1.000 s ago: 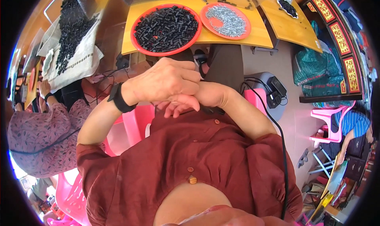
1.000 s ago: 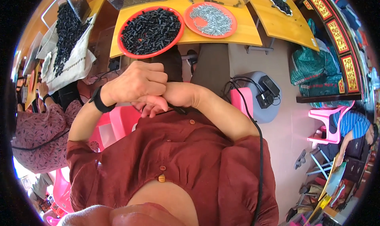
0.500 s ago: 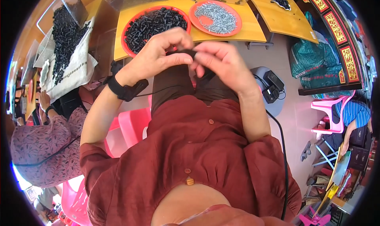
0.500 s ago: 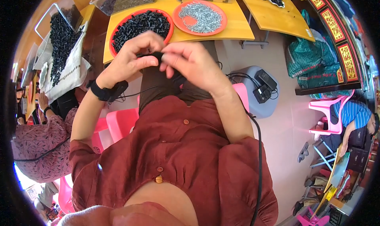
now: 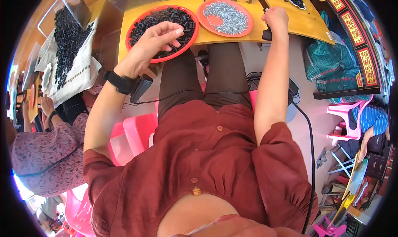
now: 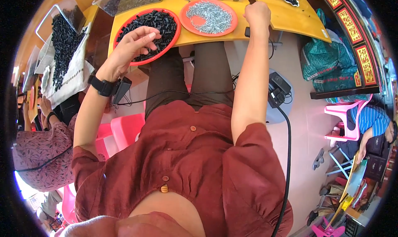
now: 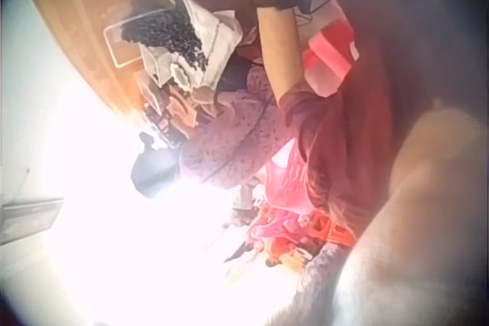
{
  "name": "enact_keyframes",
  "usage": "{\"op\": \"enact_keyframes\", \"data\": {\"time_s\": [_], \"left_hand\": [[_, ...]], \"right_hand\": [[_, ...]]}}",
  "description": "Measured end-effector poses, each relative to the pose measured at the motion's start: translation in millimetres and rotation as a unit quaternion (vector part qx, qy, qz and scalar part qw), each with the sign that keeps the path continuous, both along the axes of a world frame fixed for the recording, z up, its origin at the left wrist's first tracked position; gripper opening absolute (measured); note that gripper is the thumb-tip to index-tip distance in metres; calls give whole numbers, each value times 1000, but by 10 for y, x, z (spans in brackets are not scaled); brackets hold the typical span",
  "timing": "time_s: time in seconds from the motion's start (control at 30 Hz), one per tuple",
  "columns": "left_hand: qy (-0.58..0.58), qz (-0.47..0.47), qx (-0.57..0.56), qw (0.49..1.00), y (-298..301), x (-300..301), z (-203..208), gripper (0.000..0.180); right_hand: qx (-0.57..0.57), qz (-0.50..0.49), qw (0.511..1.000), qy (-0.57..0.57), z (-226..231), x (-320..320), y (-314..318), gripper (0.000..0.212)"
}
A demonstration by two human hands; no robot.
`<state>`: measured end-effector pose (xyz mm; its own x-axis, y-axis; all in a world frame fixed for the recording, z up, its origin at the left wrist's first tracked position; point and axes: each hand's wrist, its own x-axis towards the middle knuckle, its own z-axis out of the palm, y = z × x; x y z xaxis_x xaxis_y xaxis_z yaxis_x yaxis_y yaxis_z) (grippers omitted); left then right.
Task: The person assembles small plastic and metal components by picking parts from trays and fitting them together by hand.
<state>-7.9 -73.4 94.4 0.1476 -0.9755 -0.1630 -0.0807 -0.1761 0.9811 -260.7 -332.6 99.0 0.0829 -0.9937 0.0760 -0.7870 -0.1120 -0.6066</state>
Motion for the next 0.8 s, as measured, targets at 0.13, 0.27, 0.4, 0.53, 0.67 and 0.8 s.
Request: {"op": "enact_keyframes", "data": {"time_s": [0.13,0.27,0.4,0.53,0.67,0.8], "left_hand": [[31,18,16,999,44,54,45,26],[62,36,24,997,102,131,68,28],[92,54,17,994,187,159,104,29],[103,23,6,994,39,100,174,30],[113,41,6,993,117,71,108,29],[114,12,4,993,2,47,111,29]], "right_hand": [[40,-13,997,61,-251,114,-487,19],[15,22,993,119,-504,216,-885,21],[17,83,984,158,-708,305,-1366,20],[-29,54,978,199,-1044,-144,-2163,20],[196,-13,980,28,-840,199,-1801,23],[191,0,979,-64,-963,-198,-1862,36]]}}
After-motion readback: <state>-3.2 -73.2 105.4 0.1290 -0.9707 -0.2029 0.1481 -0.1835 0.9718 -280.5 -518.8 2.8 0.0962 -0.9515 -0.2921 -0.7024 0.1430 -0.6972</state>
